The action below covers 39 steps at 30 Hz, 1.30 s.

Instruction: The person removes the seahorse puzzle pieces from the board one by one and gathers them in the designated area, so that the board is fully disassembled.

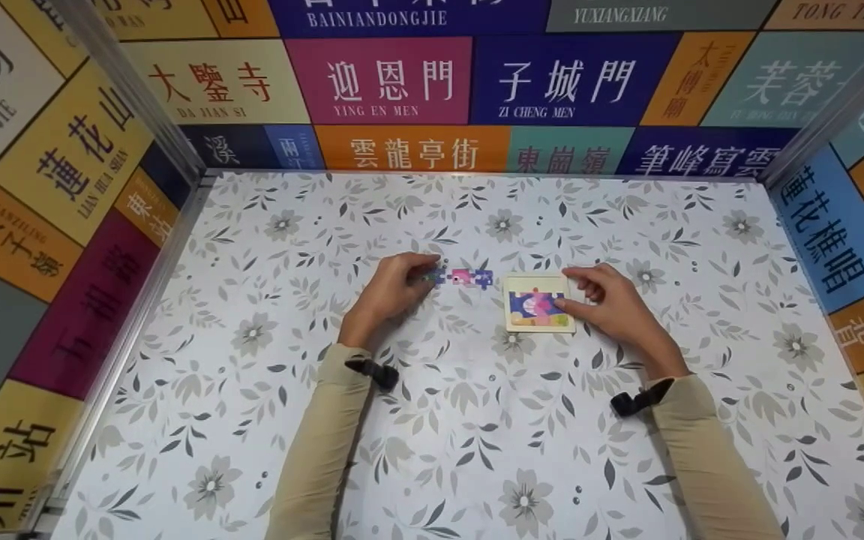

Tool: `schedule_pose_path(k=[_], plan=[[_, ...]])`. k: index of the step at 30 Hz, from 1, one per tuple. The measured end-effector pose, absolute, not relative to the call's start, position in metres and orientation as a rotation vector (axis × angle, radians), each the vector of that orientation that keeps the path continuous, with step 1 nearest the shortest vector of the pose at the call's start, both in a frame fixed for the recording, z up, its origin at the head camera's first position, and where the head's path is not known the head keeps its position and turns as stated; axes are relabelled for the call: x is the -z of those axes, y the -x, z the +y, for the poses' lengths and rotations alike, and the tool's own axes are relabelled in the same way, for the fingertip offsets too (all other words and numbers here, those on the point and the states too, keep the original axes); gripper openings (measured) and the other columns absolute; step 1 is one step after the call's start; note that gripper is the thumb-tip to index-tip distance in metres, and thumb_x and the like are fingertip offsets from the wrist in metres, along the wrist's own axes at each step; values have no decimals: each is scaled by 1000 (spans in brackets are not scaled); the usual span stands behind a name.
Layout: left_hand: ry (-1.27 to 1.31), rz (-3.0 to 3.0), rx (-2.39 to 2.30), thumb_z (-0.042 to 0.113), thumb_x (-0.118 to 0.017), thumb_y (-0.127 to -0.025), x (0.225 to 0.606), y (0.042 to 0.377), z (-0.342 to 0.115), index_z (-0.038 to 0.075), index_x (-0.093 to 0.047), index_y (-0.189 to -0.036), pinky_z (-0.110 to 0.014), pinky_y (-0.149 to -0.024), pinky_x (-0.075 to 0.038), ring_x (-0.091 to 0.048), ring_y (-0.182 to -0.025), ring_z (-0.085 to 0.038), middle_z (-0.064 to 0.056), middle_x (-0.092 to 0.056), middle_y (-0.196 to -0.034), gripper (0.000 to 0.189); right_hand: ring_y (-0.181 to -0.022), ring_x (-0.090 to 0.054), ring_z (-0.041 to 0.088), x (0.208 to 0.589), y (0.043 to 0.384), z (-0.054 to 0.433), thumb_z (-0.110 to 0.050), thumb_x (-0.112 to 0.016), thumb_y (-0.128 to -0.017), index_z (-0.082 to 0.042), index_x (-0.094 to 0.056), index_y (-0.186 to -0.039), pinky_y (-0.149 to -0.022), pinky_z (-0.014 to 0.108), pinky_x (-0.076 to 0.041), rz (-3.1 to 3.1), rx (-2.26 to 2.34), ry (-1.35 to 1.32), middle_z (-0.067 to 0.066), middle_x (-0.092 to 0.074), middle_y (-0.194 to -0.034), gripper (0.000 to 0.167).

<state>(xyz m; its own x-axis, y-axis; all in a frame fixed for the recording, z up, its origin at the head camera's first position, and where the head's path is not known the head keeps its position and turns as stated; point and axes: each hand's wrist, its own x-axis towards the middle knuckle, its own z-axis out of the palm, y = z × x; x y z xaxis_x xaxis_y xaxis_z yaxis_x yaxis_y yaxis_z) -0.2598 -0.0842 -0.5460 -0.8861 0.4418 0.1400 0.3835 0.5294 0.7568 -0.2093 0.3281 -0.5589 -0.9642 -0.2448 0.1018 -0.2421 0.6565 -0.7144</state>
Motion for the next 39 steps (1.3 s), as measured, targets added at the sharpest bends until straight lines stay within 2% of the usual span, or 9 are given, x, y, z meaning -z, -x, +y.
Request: schedule_pose_path(k=[9, 24, 30, 36, 39], plan=[[-737, 2694, -1278, 1, -74, -97, 547, 259, -84, 2, -68, -144, -41, -111, -56, -72, -126, -30, -18, -73, -139, 47, -91, -50, 19, 559, 208, 328, -36, -84, -96, -12, -68, -147, -79, 21, -40, 2855, 1240, 417, 10, -62, -109, 59], [-774, 2704, -1272, 1, -73, -97, 546, 259, -81, 2, -71, -140, -45, -101, -58, -72, -114, -32, -18, -76, -128, 42, -90, -50, 20, 558, 207, 327, -38, -84, -96, -14, -68, -148, -78, 23, -40, 2857, 1228, 389, 10, -61, -109, 59], [-729, 2665, -1321, 2, -77, -96, 542, 260, -82, 3, -71, -141, -43, -104, -58, -72, -115, -31, -18, -76, -128, 46, -92, -50, 21, 557, 207, 327, -38, -83, -97, -15, -67, -148, -81, 25, -40, 2851, 1232, 389, 10, -61, -111, 59], [-743, 2671, -1392, 4, -77, -97, 537, 258, -73, 2, -76, -133, -44, -104, -59, -74, -115, -32, -16, -78, -128, 36, -92, -50, 21, 558, 208, 327, -40, -83, -97, -14, -67, -148, -80, 25, -40, 2843, 1235, 382, 10, -61, -110, 59], [-798, 2644, -1413, 4, -77, -97, 535, 255, -60, -1, -76, -131, -44, -106, -59, -75, -117, -33, -18, -78, -127, 34, -92, -52, 20, 558, 208, 327, -37, -78, -101, -13, -67, -148, -80, 22, -41, 2852, 1236, 382, 11, -62, -110, 54]])
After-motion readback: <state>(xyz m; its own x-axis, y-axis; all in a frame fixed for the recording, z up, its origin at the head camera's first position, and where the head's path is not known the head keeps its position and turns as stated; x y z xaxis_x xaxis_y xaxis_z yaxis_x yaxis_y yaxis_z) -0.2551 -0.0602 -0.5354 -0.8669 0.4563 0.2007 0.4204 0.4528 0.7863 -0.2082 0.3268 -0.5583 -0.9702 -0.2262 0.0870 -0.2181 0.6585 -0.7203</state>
